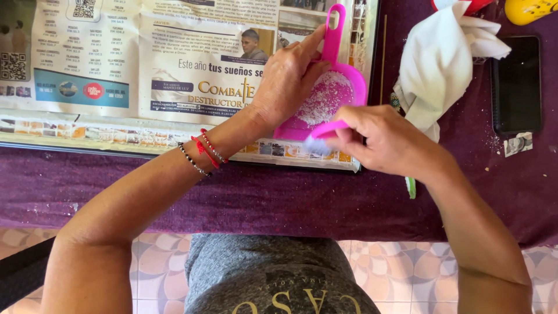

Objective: Decorating the border of a picture frame with paste and fine white material

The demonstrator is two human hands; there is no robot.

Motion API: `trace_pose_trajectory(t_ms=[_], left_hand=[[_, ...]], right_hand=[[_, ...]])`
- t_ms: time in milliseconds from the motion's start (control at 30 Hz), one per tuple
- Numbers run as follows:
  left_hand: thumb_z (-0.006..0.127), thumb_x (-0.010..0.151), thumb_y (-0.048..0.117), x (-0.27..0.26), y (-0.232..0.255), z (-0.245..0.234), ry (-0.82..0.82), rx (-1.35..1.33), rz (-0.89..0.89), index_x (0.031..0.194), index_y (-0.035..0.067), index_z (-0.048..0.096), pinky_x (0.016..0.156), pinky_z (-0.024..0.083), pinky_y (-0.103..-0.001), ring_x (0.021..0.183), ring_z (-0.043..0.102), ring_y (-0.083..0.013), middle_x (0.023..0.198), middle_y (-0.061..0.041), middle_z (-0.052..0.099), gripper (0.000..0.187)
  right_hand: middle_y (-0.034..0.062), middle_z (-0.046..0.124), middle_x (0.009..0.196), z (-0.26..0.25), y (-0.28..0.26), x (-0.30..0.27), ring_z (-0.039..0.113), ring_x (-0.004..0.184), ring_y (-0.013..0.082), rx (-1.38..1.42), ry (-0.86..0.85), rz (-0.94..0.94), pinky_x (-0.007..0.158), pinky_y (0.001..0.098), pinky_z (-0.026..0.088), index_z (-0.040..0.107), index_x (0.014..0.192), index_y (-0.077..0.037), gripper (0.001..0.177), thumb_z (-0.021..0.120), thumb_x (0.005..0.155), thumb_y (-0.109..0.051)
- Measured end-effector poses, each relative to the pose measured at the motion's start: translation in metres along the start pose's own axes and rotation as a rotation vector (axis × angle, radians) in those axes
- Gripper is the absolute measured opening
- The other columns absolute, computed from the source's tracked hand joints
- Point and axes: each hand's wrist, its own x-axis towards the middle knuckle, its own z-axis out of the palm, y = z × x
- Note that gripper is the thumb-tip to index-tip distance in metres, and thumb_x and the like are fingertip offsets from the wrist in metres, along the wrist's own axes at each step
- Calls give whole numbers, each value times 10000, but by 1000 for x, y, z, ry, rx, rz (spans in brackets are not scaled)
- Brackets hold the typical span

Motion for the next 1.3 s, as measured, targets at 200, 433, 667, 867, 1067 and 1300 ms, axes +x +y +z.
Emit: trace_pose_trajectory(t_ms=[200, 433, 667, 867, 1067, 1300], left_hand=[[701, 1042, 107, 2, 1, -2, -17, -37, -1, 1485, 33, 419, 654, 584, -352, 665, 713, -196, 818, -31, 776, 530], [721, 1023, 73, 2, 2, -1, -5, -67, -7, 1475, 46, 413, 665, 634, -310, 663, 749, -156, 859, -25, 819, 548], [701, 1030, 149, 3, -2, -3, 0, -61, -17, 1464, 52, 435, 694, 584, -388, 683, 740, -236, 819, -27, 798, 518], [704, 1009, 78, 2, -3, -24, 10, -96, 13, 1418, 38, 458, 654, 599, -354, 648, 738, -211, 808, -30, 804, 479], [663, 1060, -35, -15, -33, -42, 38, -75, 56, 1465, -39, 418, 512, 638, -195, 583, 728, -116, 853, -88, 805, 474], [720, 1029, 75, -30, -27, -73, 39, -51, 6, 1480, 52, 445, 650, 529, -363, 656, 662, -200, 836, -34, 764, 529]], right_hand=[[1, 481, 668, 1, -11, 10, 518, 533, 80, 38, 100, -2, 641, 242, 560, 470, 851, -71, 299, 738, 971, -18], [129, 706, 787, 1, -15, 18, 807, 1087, 271, 32, 58, 55, 576, 168, 684, 479, 800, -93, 300, 635, 1033, 14], [14, 483, 656, 6, -15, 25, 578, 529, 122, 37, 166, -47, 1045, 439, 622, 468, 883, -57, 263, 668, 982, 83], [129, 715, 875, 14, -26, 34, 702, 631, 147, -68, 74, 83, 444, 196, 593, 458, 796, -87, 344, 738, 970, 13], [149, 684, 796, 31, -25, 48, 823, 1031, 257, 221, -41, 111, 666, 176, 720, 499, 771, -64, 285, 661, 987, 25], [82, 599, 726, 36, -30, 57, 809, 1038, 240, 124, 23, 91, 630, 169, 678, 465, 807, -88, 316, 696, 986, 32]])
